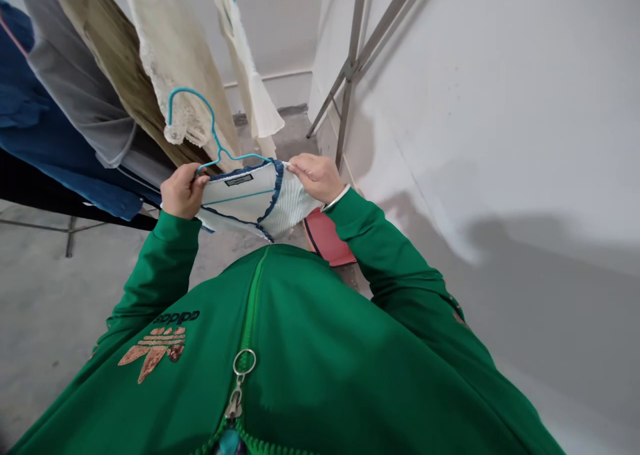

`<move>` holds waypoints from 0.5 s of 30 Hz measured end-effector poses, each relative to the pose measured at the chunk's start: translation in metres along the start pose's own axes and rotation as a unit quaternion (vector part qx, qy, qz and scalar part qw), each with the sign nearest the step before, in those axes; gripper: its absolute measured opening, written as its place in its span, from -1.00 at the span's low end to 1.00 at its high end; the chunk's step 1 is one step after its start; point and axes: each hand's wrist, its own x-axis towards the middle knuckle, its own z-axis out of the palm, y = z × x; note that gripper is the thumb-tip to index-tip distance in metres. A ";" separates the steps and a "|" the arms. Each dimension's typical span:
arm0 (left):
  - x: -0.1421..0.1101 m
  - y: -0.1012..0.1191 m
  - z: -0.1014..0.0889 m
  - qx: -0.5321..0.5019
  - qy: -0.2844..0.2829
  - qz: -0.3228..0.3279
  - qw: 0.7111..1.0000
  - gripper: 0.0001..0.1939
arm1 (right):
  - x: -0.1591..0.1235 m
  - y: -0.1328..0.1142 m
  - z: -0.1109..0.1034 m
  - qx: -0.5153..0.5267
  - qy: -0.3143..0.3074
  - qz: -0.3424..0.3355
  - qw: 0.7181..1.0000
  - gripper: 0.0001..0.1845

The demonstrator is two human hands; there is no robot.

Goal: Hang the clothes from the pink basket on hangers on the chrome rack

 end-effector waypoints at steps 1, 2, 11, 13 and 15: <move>0.000 0.000 -0.001 -0.001 0.011 -0.001 1.000 -0.60 | 0.001 -0.001 -0.001 0.003 -0.005 0.001 1.000 -0.49; 0.001 0.000 -0.002 -0.003 0.021 -0.004 1.000 -0.60 | 0.001 -0.002 -0.003 0.007 -0.013 0.002 1.000 -0.48; 0.003 -0.016 -0.038 -0.004 0.112 -0.058 0.992 -0.59 | -0.008 0.040 -0.017 0.107 -0.081 0.073 0.988 -0.41; 0.003 -0.021 -0.045 0.001 0.125 -0.061 0.990 -0.59 | -0.015 0.049 -0.013 0.115 -0.095 0.096 0.984 -0.51; 0.001 -0.027 -0.049 -0.001 0.135 -0.057 0.989 -0.59 | -0.019 0.054 -0.008 0.103 -0.080 0.108 0.986 -0.56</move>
